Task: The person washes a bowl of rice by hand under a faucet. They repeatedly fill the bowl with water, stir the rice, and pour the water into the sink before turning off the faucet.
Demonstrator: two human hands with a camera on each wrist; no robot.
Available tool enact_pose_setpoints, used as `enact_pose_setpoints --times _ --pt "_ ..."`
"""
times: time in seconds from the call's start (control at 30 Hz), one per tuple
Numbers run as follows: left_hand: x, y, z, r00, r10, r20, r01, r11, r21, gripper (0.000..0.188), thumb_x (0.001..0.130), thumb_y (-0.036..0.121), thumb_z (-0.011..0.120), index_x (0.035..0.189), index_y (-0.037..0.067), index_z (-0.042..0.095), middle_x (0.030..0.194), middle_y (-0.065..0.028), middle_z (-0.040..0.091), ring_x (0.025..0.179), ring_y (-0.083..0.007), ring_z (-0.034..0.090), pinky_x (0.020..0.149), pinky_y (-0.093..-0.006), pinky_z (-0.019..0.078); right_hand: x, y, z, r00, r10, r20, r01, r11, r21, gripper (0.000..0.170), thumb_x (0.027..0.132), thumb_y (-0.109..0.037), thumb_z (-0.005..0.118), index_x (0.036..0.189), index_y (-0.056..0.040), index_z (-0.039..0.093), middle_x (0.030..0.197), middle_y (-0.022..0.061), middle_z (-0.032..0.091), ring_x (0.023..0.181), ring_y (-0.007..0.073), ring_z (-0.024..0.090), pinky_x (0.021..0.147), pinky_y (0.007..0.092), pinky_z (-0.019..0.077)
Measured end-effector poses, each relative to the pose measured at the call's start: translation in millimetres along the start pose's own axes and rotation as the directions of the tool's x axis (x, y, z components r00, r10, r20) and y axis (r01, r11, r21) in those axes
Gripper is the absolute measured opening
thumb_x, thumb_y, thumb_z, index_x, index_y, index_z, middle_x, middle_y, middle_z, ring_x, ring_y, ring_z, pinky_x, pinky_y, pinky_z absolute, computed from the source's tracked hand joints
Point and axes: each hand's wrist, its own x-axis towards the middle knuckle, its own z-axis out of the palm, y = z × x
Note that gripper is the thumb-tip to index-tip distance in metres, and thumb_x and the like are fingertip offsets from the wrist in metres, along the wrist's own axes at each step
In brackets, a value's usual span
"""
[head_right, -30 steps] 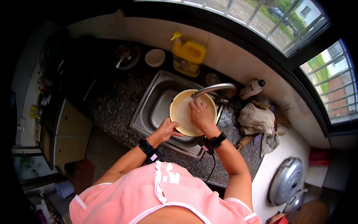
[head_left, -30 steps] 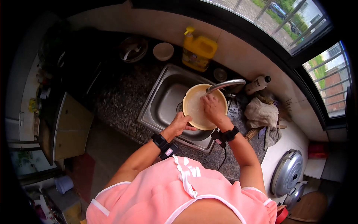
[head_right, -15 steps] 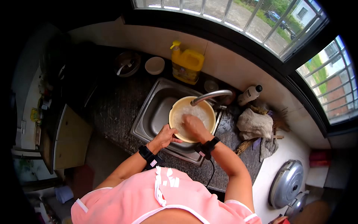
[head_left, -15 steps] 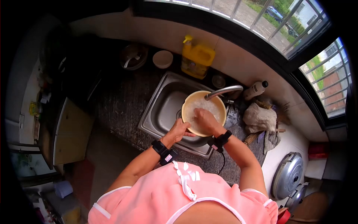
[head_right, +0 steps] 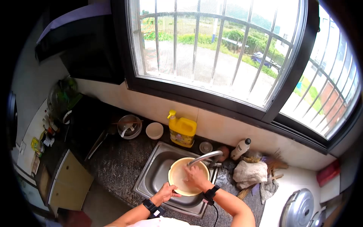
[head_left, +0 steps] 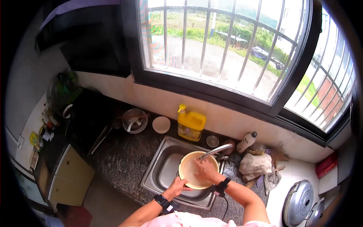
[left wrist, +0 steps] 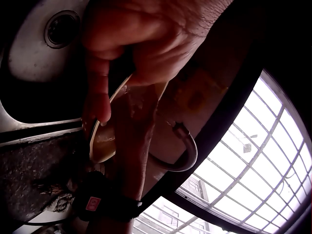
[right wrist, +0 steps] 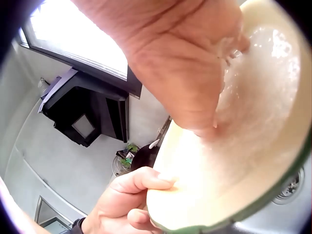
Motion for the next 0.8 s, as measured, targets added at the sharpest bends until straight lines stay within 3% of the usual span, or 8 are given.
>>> enact_pose_setpoints --times 0.07,0.1,0.2,0.4,0.5,0.6,0.7,0.8 --pt "-3.2 1.0 3.3 1.000 0.001 0.008 -0.001 1.000 -0.008 0.030 0.080 0.002 0.045 0.109 -0.008 0.045 0.100 -0.0147 0.055 0.083 -0.0265 0.060 0.063 -0.0383 0.0582 5.0 -8.0 -3.0 1.000 -0.012 -0.024 0.014 0.996 0.087 0.066 0.066 -0.029 0.068 0.125 -0.0148 0.043 0.112 0.0218 0.048 0.099 0.0381 0.048 0.079 0.0469 0.0416" --pt "-0.7 -1.6 2.6 1.000 0.000 -0.008 0.000 1.000 -0.006 0.030 0.080 0.001 0.045 0.108 -0.008 0.046 0.100 -0.0145 0.055 0.083 -0.0263 0.061 0.064 -0.0381 0.0582 3.3 -12.6 -7.0 1.000 -0.029 0.004 0.029 0.998 -0.061 0.062 0.067 -0.028 0.067 0.122 -0.0126 0.045 0.109 0.0244 0.049 0.096 0.0396 0.050 0.077 0.0461 0.0435" --pt "1.5 -4.4 0.7 1.000 -0.013 0.009 0.013 1.000 -0.017 0.030 0.080 0.001 0.045 0.108 -0.008 0.046 0.099 -0.0140 0.055 0.083 -0.0262 0.061 0.064 -0.0379 0.0582 5.6 -2.2 18.7 0.998 -0.026 0.061 0.021 0.997 0.072 0.049 0.069 -0.025 0.065 0.112 -0.0080 0.050 0.102 0.0252 0.052 0.089 0.0390 0.055 0.072 0.0458 0.0462" --pt "-2.2 -0.6 4.2 0.999 -0.038 -0.006 0.038 0.999 -0.012 0.029 0.081 0.001 0.046 0.109 -0.006 0.047 0.099 -0.0132 0.056 0.083 -0.0256 0.061 0.065 -0.0373 0.0581 11.3 -0.9 31.7 0.935 0.088 0.343 -0.150 0.976 0.160 0.028 0.073 -0.014 0.056 0.098 -0.0013 0.053 0.090 0.0238 0.055 0.075 0.0398 0.057 0.066 0.0463 0.0465" --pt "4.4 -7.1 -6.4 0.999 -0.051 -0.010 0.051 0.999 0.013 0.031 0.081 0.001 0.047 0.112 -0.002 0.046 0.103 -0.0123 0.056 0.086 -0.0252 0.060 0.065 -0.0393 0.0573 8.4 -4.9 27.2 0.960 0.084 0.266 -0.134 0.975 0.177 0.027 0.074 -0.014 0.055 0.098 -0.0018 0.053 0.098 0.0225 0.055 0.085 0.0387 0.056 0.073 0.0440 0.0458" --pt "8.3 -8.5 -12.6 0.999 -0.044 0.012 0.043 0.999 0.028 0.031 0.081 0.002 0.047 0.112 -0.001 0.047 0.104 -0.0119 0.056 0.088 -0.0252 0.060 0.065 -0.0404 0.0569 4.8 -5.6 28.4 0.977 -0.184 -0.107 0.205 0.950 0.235 0.029 0.075 -0.017 0.056 0.102 -0.0072 0.055 0.110 0.0173 0.052 0.097 0.0354 0.052 0.080 0.0445 0.0433" --pt "11.2 -8.6 -12.1 0.999 -0.028 0.027 0.027 0.999 0.042 0.030 0.082 0.002 0.047 0.112 -0.002 0.048 0.104 -0.0125 0.057 0.088 -0.0255 0.060 0.065 -0.0402 0.0569 -2.1 -35.0 -3.7 0.971 -0.239 -0.022 0.238 0.971 -0.029 0.028 0.075 -0.019 0.055 0.102 -0.0148 0.057 0.120 0.0105 0.047 0.106 0.0318 0.048 0.085 0.0467 0.0396" --pt "12.8 -9.3 -11.0 0.999 -0.002 0.032 0.000 0.998 0.069 0.030 0.082 0.001 0.047 0.112 -0.003 0.048 0.104 -0.0134 0.057 0.087 -0.0263 0.061 0.065 -0.0402 0.0570 -2.1 -18.3 18.1 0.950 -0.311 0.008 0.306 0.931 -0.197 0.026 0.074 -0.021 0.056 0.099 -0.0207 0.059 0.122 0.0079 0.045 0.104 0.0295 0.049 0.080 0.0483 0.0398"
